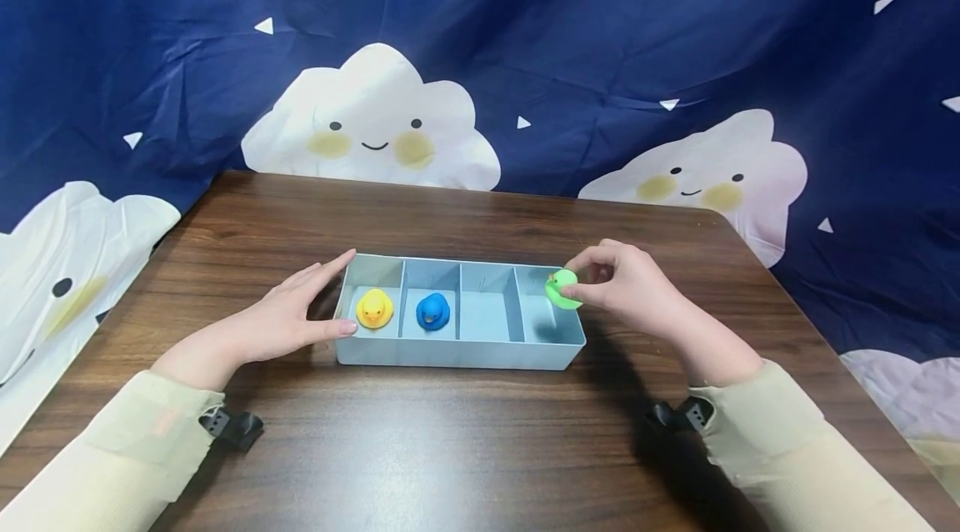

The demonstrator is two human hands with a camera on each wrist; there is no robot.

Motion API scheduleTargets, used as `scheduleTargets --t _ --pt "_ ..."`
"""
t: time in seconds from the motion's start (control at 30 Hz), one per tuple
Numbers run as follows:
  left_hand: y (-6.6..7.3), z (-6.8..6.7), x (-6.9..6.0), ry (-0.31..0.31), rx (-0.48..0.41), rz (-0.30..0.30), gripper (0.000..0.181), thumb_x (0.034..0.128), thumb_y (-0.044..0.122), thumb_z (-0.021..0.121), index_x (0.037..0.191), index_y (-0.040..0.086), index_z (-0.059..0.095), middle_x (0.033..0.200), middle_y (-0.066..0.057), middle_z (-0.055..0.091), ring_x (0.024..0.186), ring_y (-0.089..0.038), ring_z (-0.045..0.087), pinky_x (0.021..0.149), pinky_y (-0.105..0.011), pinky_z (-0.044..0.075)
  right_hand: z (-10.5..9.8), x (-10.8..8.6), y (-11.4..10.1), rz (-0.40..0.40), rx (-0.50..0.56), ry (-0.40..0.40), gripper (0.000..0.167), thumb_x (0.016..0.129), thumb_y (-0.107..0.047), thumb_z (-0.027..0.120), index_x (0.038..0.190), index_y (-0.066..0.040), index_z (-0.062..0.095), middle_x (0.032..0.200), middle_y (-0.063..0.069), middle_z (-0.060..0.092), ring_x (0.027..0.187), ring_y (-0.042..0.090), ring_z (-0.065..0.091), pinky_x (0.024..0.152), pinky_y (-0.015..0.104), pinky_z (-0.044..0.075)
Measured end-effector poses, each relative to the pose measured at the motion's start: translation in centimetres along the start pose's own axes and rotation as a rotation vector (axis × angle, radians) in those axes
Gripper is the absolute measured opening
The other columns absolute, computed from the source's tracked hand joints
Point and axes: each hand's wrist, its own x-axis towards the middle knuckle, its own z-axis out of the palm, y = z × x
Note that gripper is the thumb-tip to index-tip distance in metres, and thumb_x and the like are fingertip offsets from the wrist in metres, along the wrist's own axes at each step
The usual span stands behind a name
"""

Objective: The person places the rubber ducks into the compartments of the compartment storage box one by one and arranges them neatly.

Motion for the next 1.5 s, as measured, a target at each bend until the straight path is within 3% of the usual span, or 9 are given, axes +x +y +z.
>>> scheduleTargets --t 0.63,1.1,1.5 --pt "-0.1 0.1 -0.1 0.001 -0.008 -0.011 0.095 0.088 0.058 0.066 0.16 0.029 0.012 0.162 -0.015 0.019 0.145 -0.045 0.011 0.108 -0.07 0.015 2.9 2.0 -2.7 -0.054 0.096 -0.123 0.019 0.082 -0.013 0.082 0.098 -0.009 0.074 0.078 0.003 0.059 0.071 0.022 0.051 0.059 0.031 0.041" --pt "0.0 0.0 0.1 0.0 -0.019 -0.001 0.095 0.0882 0.058 0.066 0.16 0.028 0.012 0.162 -0.014 0.018 0.146 -0.045 0.011 0.108 -0.069 0.014 3.8 2.5 -3.2 -0.072 0.079 -0.13 0.015 0.082 -0.007 0.08 0.096 -0.006 0.073 0.092 0.005 0.061 0.071 0.021 0.052 0.059 0.03 0.044" --pt "-0.2 0.1 0.1 -0.006 -0.026 -0.006 0.095 0.0883 0.058 0.066 0.16 0.029 0.011 0.162 -0.012 0.018 0.146 -0.044 0.01 0.108 -0.07 0.015 4.7 3.2 -3.7 -0.093 0.081 -0.177 0.015 0.085 -0.009 0.078 0.097 -0.009 0.069 0.089 0.003 0.061 0.073 0.023 0.053 0.059 0.032 0.045"
